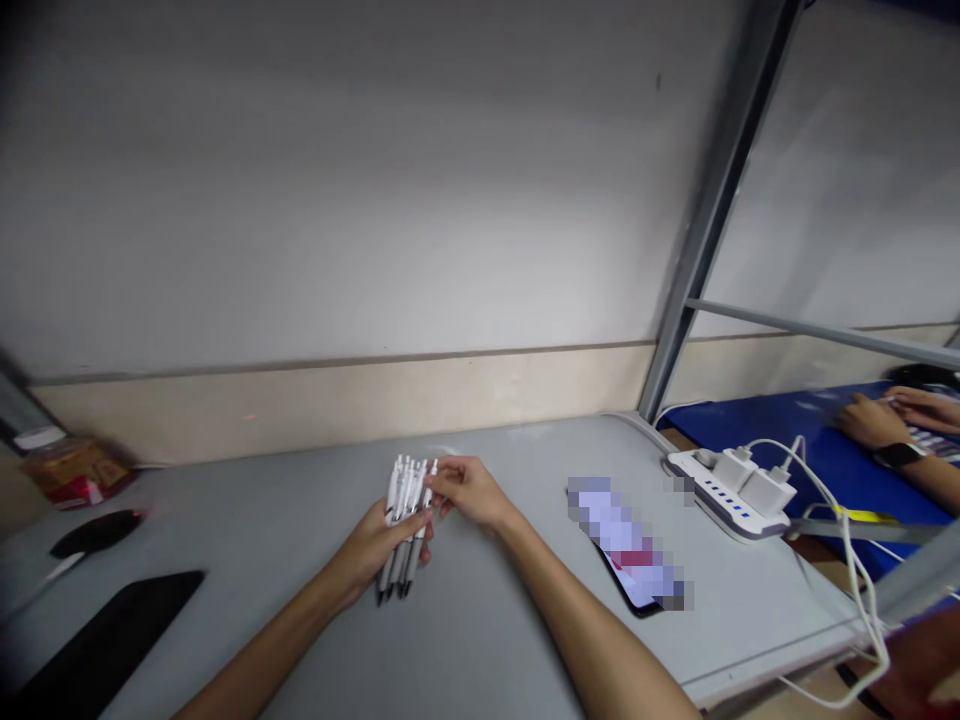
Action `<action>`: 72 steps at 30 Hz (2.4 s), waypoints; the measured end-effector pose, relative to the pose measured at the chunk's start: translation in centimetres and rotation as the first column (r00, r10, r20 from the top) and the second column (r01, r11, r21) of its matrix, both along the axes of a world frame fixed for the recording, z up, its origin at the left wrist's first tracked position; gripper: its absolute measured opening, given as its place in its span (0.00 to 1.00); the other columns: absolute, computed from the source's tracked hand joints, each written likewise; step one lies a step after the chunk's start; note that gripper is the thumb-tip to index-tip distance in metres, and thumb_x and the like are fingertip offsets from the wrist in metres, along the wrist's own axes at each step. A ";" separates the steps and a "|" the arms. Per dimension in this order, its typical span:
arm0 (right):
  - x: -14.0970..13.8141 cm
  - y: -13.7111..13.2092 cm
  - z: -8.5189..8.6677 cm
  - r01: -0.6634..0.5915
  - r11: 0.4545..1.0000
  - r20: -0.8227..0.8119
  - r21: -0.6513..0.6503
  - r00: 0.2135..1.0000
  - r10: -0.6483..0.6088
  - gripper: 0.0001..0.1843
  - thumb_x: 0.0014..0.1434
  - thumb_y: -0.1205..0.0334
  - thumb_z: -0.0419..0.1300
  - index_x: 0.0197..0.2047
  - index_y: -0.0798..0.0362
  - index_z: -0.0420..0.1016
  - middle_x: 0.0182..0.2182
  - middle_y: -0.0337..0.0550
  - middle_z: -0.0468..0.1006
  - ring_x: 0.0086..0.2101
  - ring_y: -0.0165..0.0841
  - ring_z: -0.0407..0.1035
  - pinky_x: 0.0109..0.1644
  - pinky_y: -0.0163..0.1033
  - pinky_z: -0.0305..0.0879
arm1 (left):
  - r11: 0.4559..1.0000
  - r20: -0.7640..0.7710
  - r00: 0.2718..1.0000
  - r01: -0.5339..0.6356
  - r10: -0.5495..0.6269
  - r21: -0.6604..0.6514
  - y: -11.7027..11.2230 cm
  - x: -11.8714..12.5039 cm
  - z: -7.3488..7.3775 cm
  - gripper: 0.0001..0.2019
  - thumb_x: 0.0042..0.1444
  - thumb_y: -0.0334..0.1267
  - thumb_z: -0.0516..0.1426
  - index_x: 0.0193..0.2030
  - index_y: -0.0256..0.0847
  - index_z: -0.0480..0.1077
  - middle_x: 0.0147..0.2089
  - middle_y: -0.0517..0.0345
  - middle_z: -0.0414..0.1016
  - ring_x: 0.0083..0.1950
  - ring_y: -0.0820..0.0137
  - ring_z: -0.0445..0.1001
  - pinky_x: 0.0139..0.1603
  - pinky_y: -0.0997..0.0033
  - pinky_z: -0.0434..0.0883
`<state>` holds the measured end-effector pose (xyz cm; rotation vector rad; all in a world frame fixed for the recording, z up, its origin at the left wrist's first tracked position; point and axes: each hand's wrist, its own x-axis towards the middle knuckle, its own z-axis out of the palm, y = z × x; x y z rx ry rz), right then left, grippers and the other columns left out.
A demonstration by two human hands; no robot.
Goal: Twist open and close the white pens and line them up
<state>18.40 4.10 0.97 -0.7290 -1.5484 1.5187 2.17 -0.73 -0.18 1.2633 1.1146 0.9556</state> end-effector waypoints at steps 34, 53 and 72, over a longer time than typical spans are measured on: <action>-1.1 0.7 -4.1 0.191 0.968 0.378 0.159 0.894 -0.239 0.22 0.44 0.62 0.66 0.45 0.55 0.73 0.24 0.33 0.68 0.25 0.26 0.60 0.30 0.32 0.58 | 0.919 -0.779 0.573 0.109 0.254 0.379 2.6 -5.1 0.1 0.13 0.55 0.49 0.54 0.37 0.40 0.67 0.29 0.60 0.71 0.31 0.69 0.69 0.32 0.72 0.61; -1.5 -0.8 -2.7 0.175 0.904 0.490 0.391 0.791 -0.366 0.09 0.49 0.65 0.64 0.36 0.55 0.76 0.25 0.37 0.73 0.25 0.28 0.63 0.31 0.33 0.55 | 0.757 -0.763 0.615 0.396 0.202 0.520 2.3 -4.6 -1.1 0.18 0.62 0.49 0.51 0.54 0.44 0.68 0.54 0.53 0.70 0.57 0.62 0.65 0.59 0.59 0.61; -2.0 -1.2 -2.3 0.073 0.997 0.391 -0.032 0.919 -0.055 0.17 0.54 0.68 0.56 0.48 0.55 0.72 0.23 0.36 0.74 0.17 0.24 0.62 0.19 0.29 0.56 | 0.744 -0.837 0.506 0.473 0.209 0.472 1.5 -4.6 -0.5 0.24 0.58 0.45 0.54 0.62 0.52 0.60 0.62 0.55 0.66 0.63 0.59 0.62 0.61 0.54 0.56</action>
